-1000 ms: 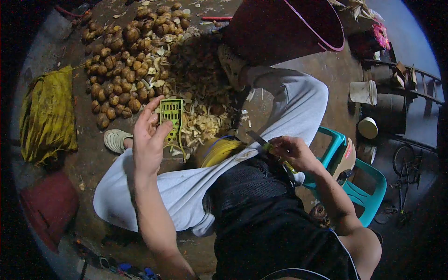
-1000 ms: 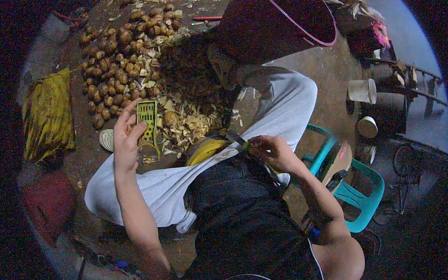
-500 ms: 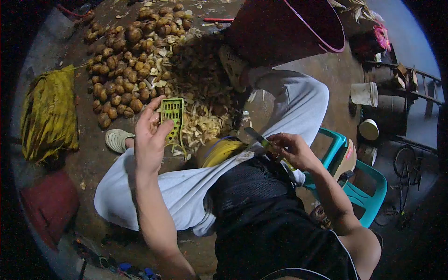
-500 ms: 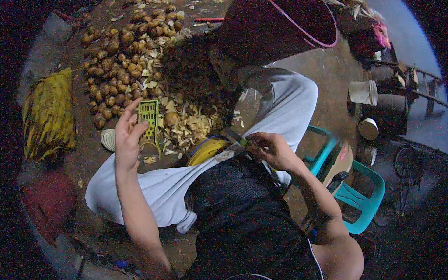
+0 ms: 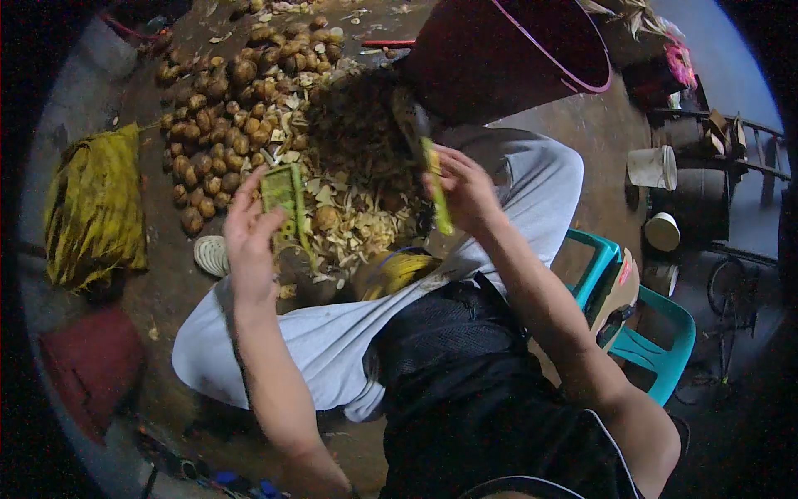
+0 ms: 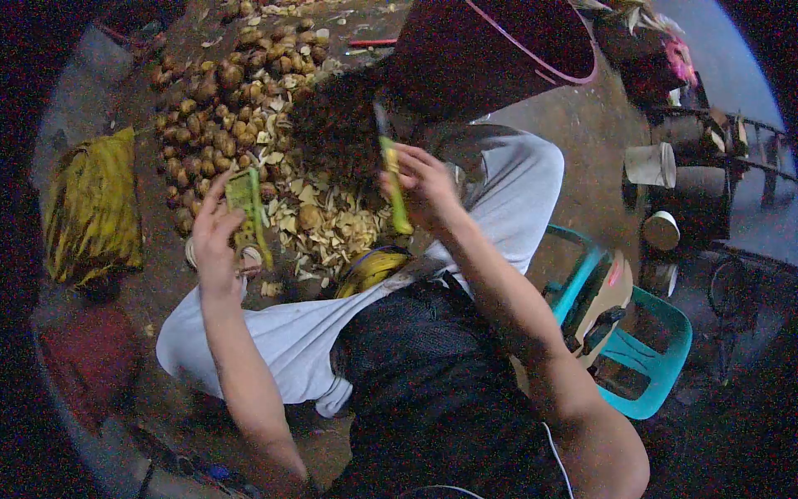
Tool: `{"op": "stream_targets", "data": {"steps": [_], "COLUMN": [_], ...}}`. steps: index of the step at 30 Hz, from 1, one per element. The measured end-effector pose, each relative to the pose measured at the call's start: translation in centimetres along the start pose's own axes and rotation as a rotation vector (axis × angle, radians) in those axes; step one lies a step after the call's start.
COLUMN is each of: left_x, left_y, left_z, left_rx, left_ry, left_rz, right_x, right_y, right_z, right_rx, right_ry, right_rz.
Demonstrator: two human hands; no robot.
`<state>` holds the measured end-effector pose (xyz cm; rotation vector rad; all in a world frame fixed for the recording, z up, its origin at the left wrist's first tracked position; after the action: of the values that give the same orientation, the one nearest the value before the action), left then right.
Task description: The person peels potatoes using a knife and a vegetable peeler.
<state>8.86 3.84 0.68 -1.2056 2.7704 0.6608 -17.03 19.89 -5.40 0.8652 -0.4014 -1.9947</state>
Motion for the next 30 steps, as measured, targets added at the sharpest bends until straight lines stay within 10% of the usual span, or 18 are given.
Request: {"op": "stream_targets", "data": {"steps": [11,17,24,30], "left_x": [-2.0,-2.9,-2.7,-3.1], "left_y": [-5.6,-4.7,-4.9,-6.0], "left_z": [-4.8,-5.5,-5.2,-5.5], "left_rx": [-0.098,-0.087,-0.057,-0.024], "left_ry": [0.212,0.208,0.186,0.188], "left_rz": [-0.377,-0.396,-0.363,-0.377], "right_x": [2.0,9.3,14.1,7.1], "right_y": [9.6,6.3,14.8,13.6], "right_z": [-20.6,-17.4,-5.1,-15.5], "right_rx": [-0.314,-1.325,-1.121,-1.317], "right_ry": [0.386,-0.513,-0.518,-0.459], "right_rz": [0.355,0.811,0.399,0.552]}}
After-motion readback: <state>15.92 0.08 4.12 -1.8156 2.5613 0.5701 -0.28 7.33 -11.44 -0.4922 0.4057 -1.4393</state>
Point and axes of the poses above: each hand's wrist, its own x-axis towards the middle knuckle, its own y-axis out of the palm, z = x × y, the point moved 5 cm from there along x, towards the middle knuckle, and after that the axes turned 12 degrees about z, right-handed, at the moved point
